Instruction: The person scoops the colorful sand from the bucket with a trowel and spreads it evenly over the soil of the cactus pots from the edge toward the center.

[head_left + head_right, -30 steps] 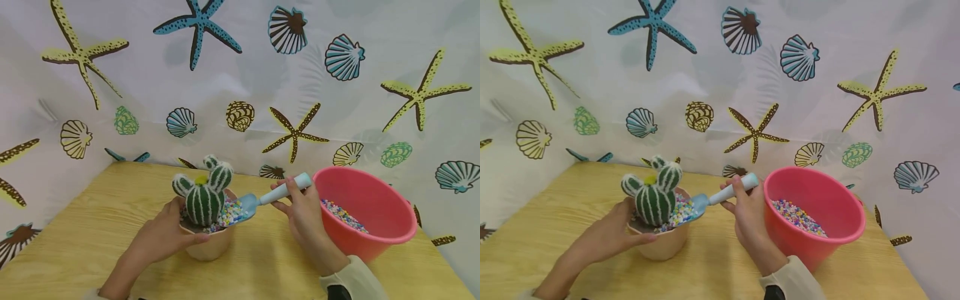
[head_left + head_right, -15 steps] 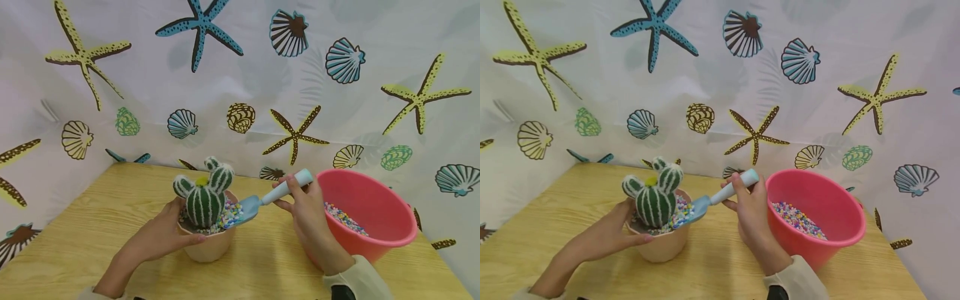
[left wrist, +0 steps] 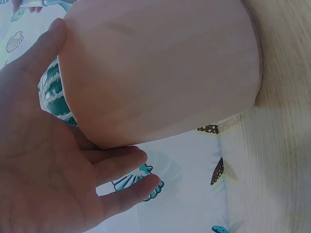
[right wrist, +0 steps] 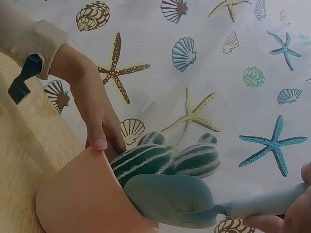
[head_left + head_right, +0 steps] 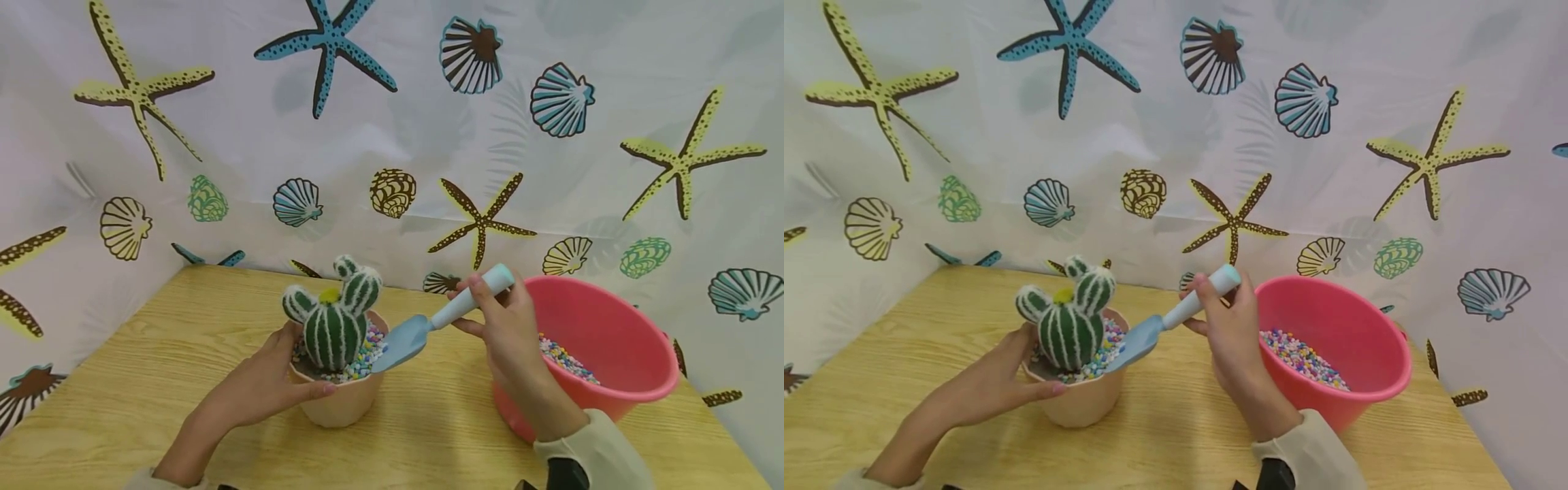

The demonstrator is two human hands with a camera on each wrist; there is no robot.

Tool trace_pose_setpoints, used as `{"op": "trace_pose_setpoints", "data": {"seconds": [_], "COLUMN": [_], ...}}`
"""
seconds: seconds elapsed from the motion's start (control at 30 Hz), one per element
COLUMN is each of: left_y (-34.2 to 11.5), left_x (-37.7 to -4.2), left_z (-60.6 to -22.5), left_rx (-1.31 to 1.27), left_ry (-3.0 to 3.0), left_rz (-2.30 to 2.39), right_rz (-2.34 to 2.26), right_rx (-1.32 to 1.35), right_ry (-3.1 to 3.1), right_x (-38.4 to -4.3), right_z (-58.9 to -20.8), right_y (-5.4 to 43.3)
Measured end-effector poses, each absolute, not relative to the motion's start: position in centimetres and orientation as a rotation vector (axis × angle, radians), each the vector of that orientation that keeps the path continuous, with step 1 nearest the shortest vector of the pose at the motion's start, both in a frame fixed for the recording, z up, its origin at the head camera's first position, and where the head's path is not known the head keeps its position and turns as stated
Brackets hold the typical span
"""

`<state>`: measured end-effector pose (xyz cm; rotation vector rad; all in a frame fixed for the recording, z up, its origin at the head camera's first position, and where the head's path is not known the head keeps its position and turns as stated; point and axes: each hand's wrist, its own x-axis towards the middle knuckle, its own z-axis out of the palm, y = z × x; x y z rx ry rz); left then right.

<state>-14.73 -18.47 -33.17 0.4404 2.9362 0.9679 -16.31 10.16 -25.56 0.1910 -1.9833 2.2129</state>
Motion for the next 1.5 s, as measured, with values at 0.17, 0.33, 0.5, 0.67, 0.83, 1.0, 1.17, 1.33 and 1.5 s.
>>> {"op": "trace_pose_setpoints", "data": {"seconds": [0.17,0.33,0.5,0.67,0.83,1.0,1.17,1.33,1.5], "left_y": [-18.4,-18.3,-18.1,-17.9,-17.8,-17.8,-17.8,-17.9,-18.5], "left_x": [-14.8,-14.9,-14.9,-15.0,-15.0,-15.0,-15.0,-15.0,-14.9], "left_z": [-33.0,-32.9,-32.8,-32.6,-32.5,-32.6,-32.6,-32.8,-32.9], "left_rx": [0.436,0.440,0.440,0.440,0.444,0.441,0.443,0.445,0.497], "left_ry": [2.931,2.934,2.919,2.906,2.905,2.898,2.894,2.891,2.920], "left_rz": [0.956,0.951,0.960,0.965,0.965,0.959,0.973,0.984,0.986], "right_rz": [2.190,2.203,2.183,2.174,2.163,2.133,2.154,2.146,2.153], "right_rx": [0.183,0.197,0.224,0.237,0.235,0.222,0.269,0.247,0.209], "right_ry": [-1.976,-1.927,-1.911,-1.922,-1.929,-1.917,-1.917,-1.926,-1.942], "right_x": [-16.4,-16.7,-16.9,-16.6,-16.6,-16.8,-16.8,-16.9,-17.0], "right_z": [-25.3,-25.3,-25.9,-26.3,-26.1,-26.2,-26.9,-26.9,-26.6], "right_y": [10.5,10.3,9.5,9.0,9.2,9.7,9.4,9.4,9.7]}}
